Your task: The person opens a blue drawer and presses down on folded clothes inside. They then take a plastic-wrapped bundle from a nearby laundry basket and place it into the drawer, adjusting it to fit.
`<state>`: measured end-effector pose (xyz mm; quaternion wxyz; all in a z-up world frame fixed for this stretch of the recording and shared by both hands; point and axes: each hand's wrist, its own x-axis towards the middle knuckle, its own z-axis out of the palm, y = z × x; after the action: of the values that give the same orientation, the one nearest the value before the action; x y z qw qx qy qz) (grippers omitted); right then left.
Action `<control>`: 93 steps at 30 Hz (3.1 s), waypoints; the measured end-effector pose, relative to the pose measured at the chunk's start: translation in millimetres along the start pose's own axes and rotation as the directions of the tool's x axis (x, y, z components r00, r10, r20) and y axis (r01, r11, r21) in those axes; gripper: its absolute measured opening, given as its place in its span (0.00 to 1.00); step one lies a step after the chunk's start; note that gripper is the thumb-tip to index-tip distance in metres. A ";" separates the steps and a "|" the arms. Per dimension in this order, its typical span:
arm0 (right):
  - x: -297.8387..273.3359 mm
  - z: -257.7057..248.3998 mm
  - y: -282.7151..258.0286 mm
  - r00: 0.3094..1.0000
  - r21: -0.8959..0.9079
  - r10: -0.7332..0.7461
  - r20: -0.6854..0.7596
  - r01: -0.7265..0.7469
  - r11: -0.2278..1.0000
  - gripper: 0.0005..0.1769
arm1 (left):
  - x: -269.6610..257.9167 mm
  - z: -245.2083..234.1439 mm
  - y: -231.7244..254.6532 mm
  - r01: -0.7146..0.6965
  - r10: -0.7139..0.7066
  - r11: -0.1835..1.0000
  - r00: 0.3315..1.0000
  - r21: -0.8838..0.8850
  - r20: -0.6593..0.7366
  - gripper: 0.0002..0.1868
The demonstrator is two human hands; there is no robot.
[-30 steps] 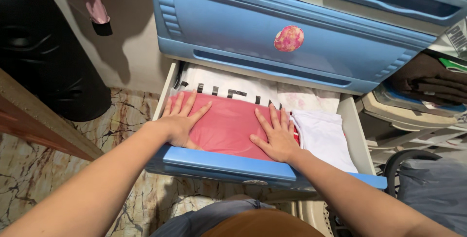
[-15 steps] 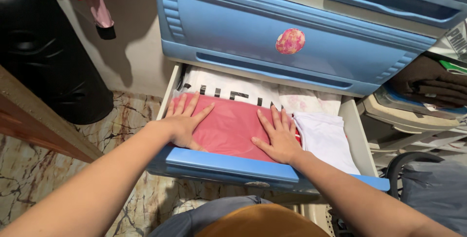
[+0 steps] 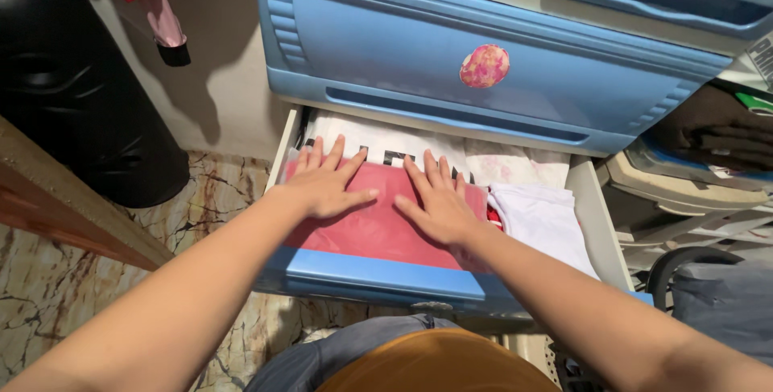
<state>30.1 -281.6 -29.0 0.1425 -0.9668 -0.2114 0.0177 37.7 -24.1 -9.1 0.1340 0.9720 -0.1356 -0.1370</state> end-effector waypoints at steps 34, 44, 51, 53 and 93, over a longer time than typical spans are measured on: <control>93.7 5.9 24.0 0.928 -0.107 0.340 0.154 -0.326 0.939 0.52 | 84.7 -1.6 -18.3 0.098 -0.098 0.995 0.995 -0.024 0.004 0.50; 83.7 -2.8 12.0 0.956 -0.106 0.285 0.065 -0.277 0.955 0.49 | 71.9 -10.1 -13.1 0.066 -0.063 0.997 0.996 0.042 -0.071 0.48; 49.4 16.1 -25.4 0.992 -0.001 0.065 -0.107 -0.065 0.998 0.46 | 64.6 15.3 2.2 0.053 -0.042 0.998 0.965 0.035 -0.259 0.46; 36.1 22.4 -37.3 0.994 -0.022 0.039 -0.102 -0.041 0.999 0.45 | 58.2 27.9 2.7 0.025 0.007 0.996 0.940 0.090 -0.340 0.41; -8.3 27.7 -42.2 0.988 -0.176 0.131 0.086 -0.114 0.978 0.44 | -28.5 35.4 19.9 -0.018 0.027 0.992 0.998 0.127 -0.065 0.51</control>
<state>2.9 -241.0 -43.8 0.0475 -0.9847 -0.1587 0.0551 -3.9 -41.9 -29.4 0.0781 0.9810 -0.1505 -0.0944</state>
